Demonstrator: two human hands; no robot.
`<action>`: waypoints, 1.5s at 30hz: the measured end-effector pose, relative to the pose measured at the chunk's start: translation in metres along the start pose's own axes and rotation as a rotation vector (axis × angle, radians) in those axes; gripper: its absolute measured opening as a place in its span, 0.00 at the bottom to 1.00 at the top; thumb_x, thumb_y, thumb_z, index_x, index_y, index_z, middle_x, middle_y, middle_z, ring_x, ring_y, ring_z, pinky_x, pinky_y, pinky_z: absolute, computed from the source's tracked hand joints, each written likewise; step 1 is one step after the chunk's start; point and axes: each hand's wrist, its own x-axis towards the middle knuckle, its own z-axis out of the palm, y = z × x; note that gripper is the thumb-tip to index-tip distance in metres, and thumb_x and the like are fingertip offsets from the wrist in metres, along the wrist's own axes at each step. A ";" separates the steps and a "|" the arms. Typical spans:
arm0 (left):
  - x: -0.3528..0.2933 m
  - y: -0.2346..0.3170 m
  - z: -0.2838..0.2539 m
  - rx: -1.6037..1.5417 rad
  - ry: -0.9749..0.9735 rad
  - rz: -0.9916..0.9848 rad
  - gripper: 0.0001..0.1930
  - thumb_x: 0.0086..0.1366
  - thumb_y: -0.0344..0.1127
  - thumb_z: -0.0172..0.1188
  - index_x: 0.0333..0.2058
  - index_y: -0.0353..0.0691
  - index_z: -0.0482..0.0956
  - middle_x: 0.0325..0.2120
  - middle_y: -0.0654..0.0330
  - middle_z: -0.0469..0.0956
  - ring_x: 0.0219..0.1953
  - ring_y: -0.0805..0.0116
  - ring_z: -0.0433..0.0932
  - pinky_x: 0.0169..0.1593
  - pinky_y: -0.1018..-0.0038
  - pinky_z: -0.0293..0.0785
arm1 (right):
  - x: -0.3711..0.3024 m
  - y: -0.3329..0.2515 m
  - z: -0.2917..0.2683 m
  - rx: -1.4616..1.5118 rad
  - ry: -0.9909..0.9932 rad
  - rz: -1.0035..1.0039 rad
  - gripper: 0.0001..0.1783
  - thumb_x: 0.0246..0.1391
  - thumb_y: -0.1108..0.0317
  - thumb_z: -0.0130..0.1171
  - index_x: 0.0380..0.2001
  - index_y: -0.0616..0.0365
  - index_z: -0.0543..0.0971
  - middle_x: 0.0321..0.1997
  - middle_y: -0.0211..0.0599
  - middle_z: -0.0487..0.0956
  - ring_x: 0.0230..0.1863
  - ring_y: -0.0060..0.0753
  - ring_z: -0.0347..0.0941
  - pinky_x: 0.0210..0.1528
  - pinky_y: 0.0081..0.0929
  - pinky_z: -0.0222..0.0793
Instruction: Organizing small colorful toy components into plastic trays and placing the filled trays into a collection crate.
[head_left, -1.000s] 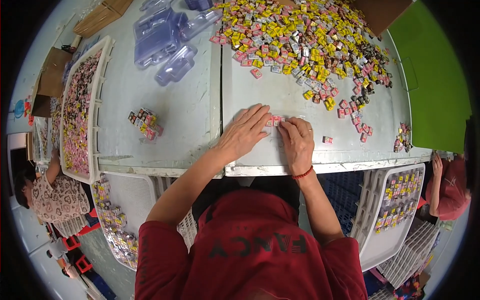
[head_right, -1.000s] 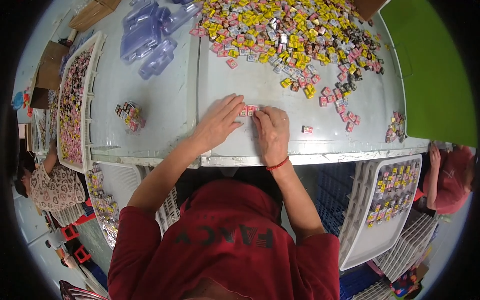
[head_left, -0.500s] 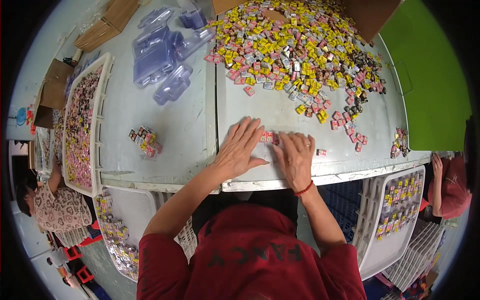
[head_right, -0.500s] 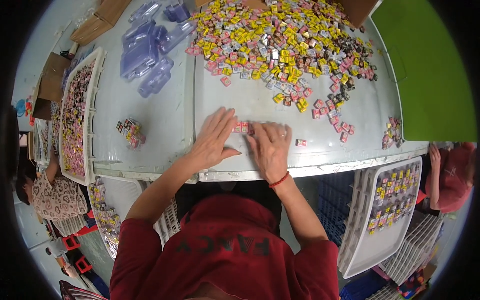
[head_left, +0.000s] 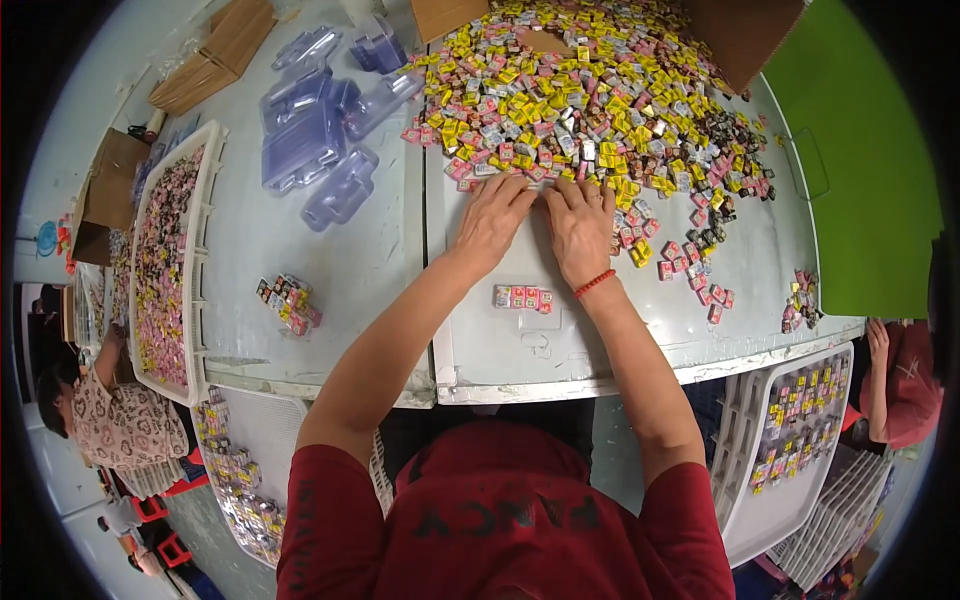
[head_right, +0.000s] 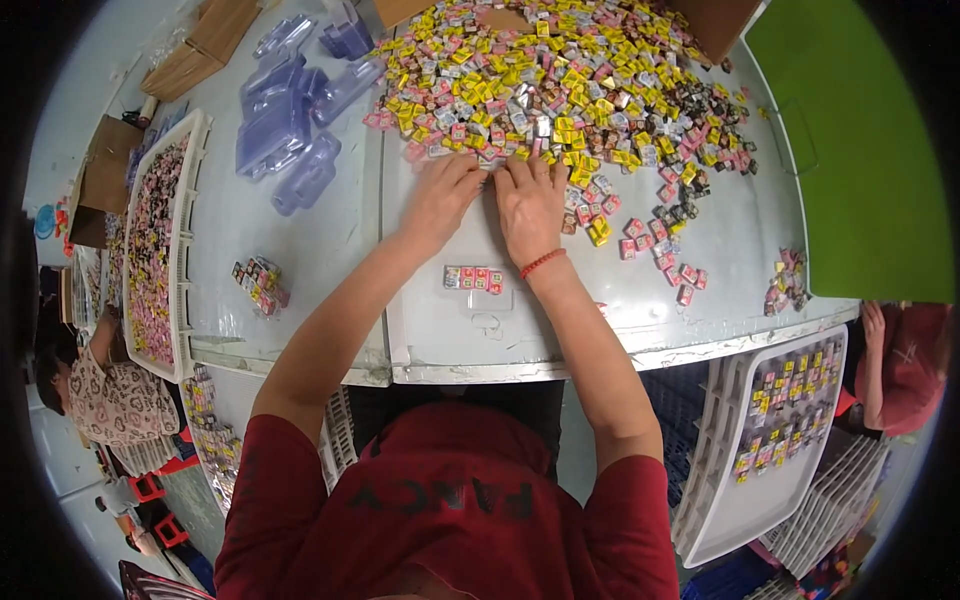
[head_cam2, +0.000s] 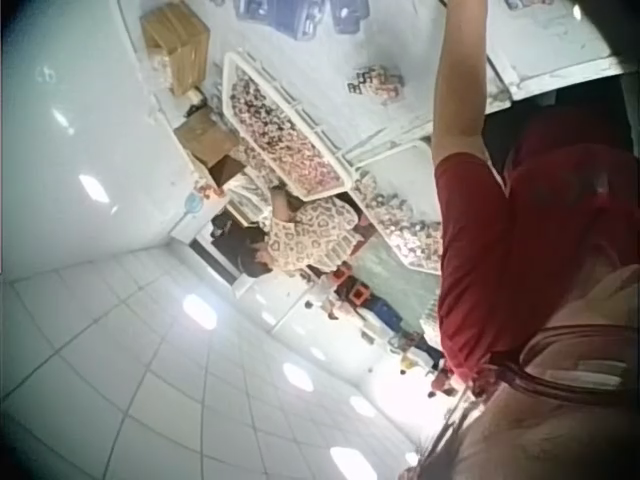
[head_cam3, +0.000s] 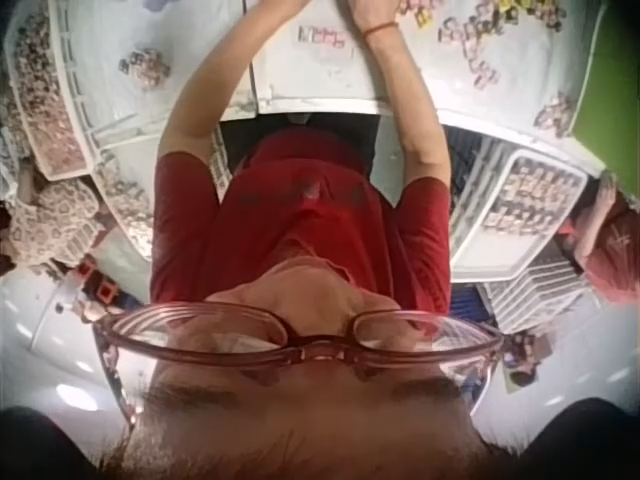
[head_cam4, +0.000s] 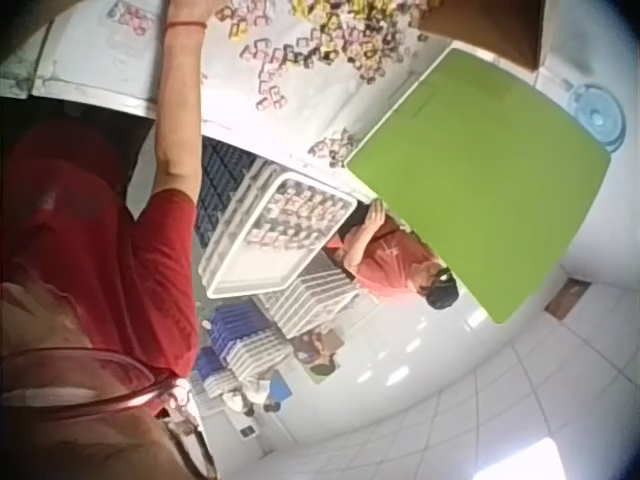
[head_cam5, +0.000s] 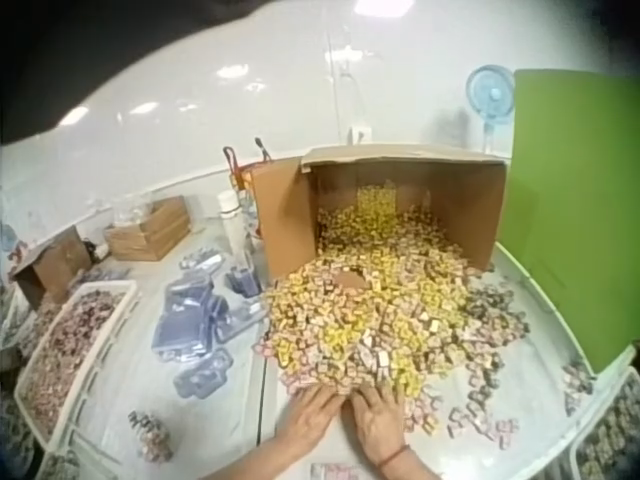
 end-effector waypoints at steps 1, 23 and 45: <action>-0.002 0.000 0.001 0.016 0.037 0.027 0.12 0.54 0.27 0.56 0.39 0.34 0.76 0.40 0.55 0.74 0.48 0.56 0.71 0.50 0.62 0.69 | 0.000 0.001 0.001 0.002 0.050 -0.029 0.11 0.50 0.71 0.55 0.38 0.55 0.79 0.42 0.34 0.77 0.46 0.40 0.70 0.57 0.45 0.57; -0.032 0.009 -0.023 -0.141 -0.017 -0.004 0.15 0.51 0.31 0.66 0.38 0.37 0.76 0.39 0.58 0.75 0.43 0.56 0.74 0.49 0.65 0.71 | -0.047 0.005 -0.038 0.142 -0.008 -0.027 0.09 0.48 0.68 0.63 0.36 0.51 0.79 0.41 0.28 0.80 0.46 0.35 0.71 0.59 0.48 0.52; -0.067 0.080 -0.014 -0.345 -0.028 -0.043 0.10 0.51 0.26 0.67 0.32 0.33 0.79 0.40 0.56 0.78 0.43 0.57 0.77 0.45 0.69 0.76 | -0.089 -0.003 -0.075 0.332 -0.152 0.128 0.13 0.41 0.70 0.68 0.34 0.53 0.80 0.38 0.28 0.80 0.43 0.34 0.72 0.58 0.43 0.56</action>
